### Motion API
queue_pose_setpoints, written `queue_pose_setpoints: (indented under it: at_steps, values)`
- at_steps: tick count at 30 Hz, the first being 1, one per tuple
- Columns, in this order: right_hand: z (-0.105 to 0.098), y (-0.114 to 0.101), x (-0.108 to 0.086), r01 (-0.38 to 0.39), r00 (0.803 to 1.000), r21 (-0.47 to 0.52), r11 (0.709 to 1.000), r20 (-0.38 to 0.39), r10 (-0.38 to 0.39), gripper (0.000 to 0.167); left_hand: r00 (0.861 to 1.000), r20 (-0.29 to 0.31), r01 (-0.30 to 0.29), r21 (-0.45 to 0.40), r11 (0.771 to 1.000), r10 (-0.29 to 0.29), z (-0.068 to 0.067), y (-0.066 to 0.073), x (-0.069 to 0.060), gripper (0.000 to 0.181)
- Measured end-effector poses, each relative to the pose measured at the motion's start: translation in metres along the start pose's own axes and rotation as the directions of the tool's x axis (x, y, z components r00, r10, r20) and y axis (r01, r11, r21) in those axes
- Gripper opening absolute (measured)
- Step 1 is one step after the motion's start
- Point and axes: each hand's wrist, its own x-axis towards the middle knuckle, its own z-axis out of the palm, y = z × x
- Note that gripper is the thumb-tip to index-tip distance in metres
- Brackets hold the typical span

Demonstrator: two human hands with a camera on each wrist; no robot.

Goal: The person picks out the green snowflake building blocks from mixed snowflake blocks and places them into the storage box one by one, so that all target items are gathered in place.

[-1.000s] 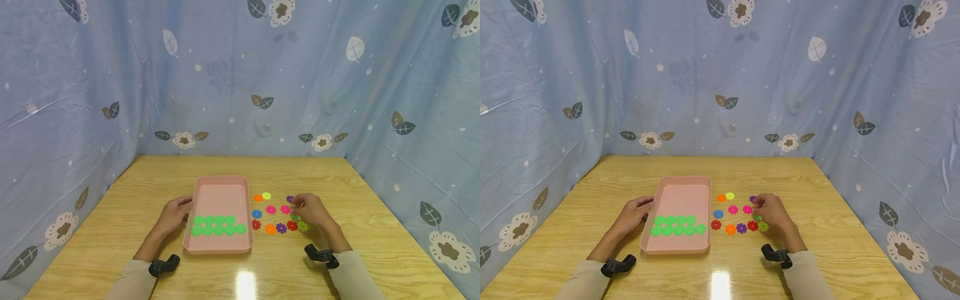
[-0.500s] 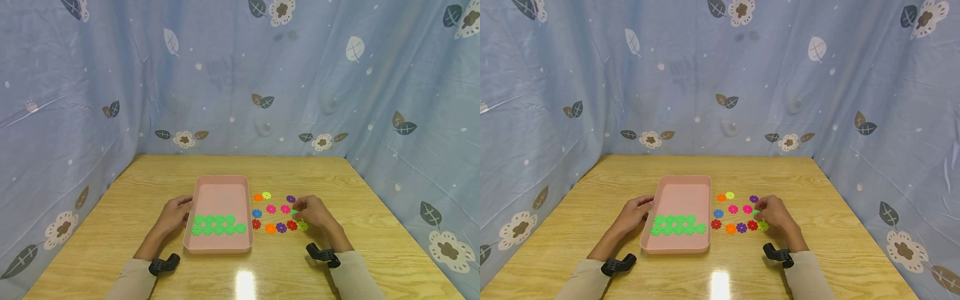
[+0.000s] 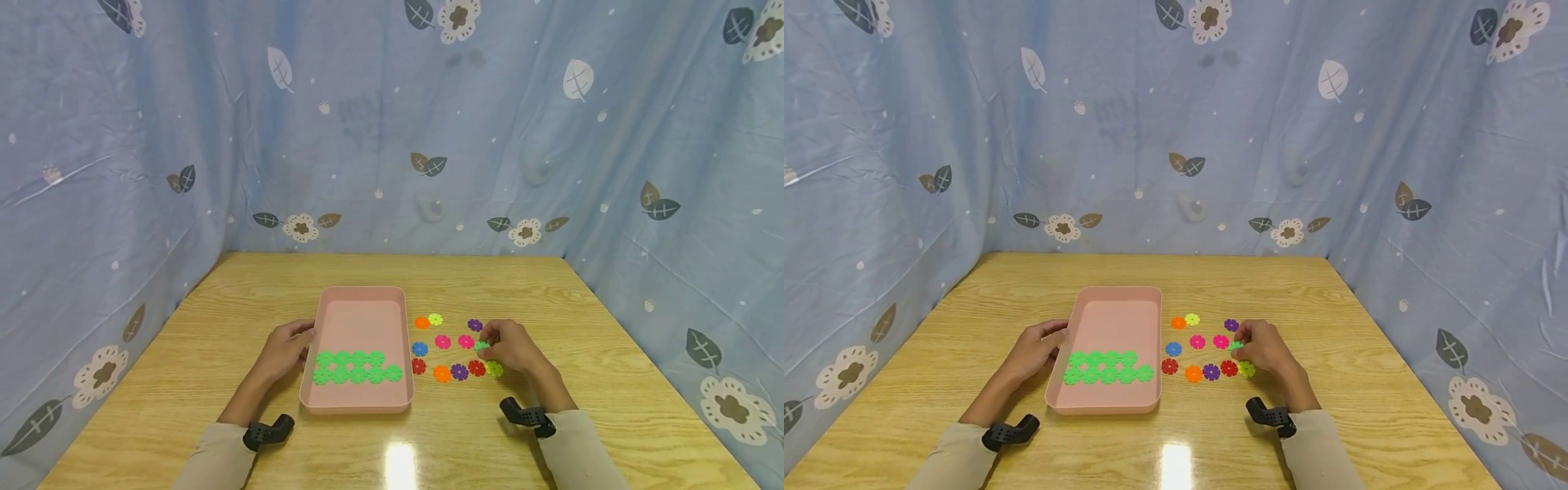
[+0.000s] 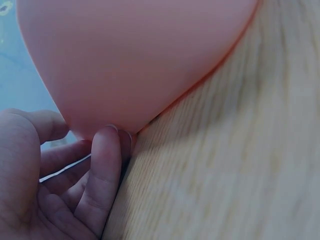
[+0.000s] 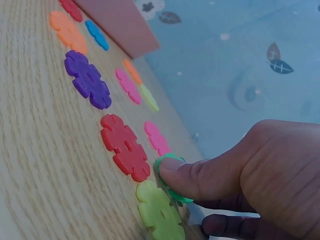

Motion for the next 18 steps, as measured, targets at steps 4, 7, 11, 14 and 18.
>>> queue_pose_setpoints:
  at_steps: [4,7,11,14,18]
  values:
    - [-0.002,0.0021,0.0007,0.012,1.0,0.021,1.0,0.0,-0.012,0.018,1.0,0.006,-0.007,-0.004,1.0,0.007,-0.0004,0.0005,0.0003,0.044]
    - [-0.0035,0.0023,0.0006,0.023,1.0,0.042,0.999,0.004,-0.023,0.016,1.0,0.015,-0.013,-0.012,1.0,0.014,-0.001,0.0003,-0.0002,0.045]
    - [-0.0064,0.0009,-0.0007,0.022,1.0,0.073,0.997,0.012,-0.023,0.013,1.0,0.017,-0.014,-0.013,1.0,0.014,-0.0013,0.0005,-0.0002,0.045]
    - [-0.0084,-0.0004,-0.0015,0.019,1.0,0.082,0.996,0.014,-0.02,0.012,1.0,0.011,-0.01,-0.012,1.0,0.01,-0.001,0.0008,-0.0002,0.045]
    - [-0.0095,-0.0025,-0.0015,0.031,1.0,0.092,0.995,-0.005,-0.03,0.01,1.0,0.005,-0.005,-0.011,1.0,0.005,-0.0007,0.0014,-0.0001,0.044]
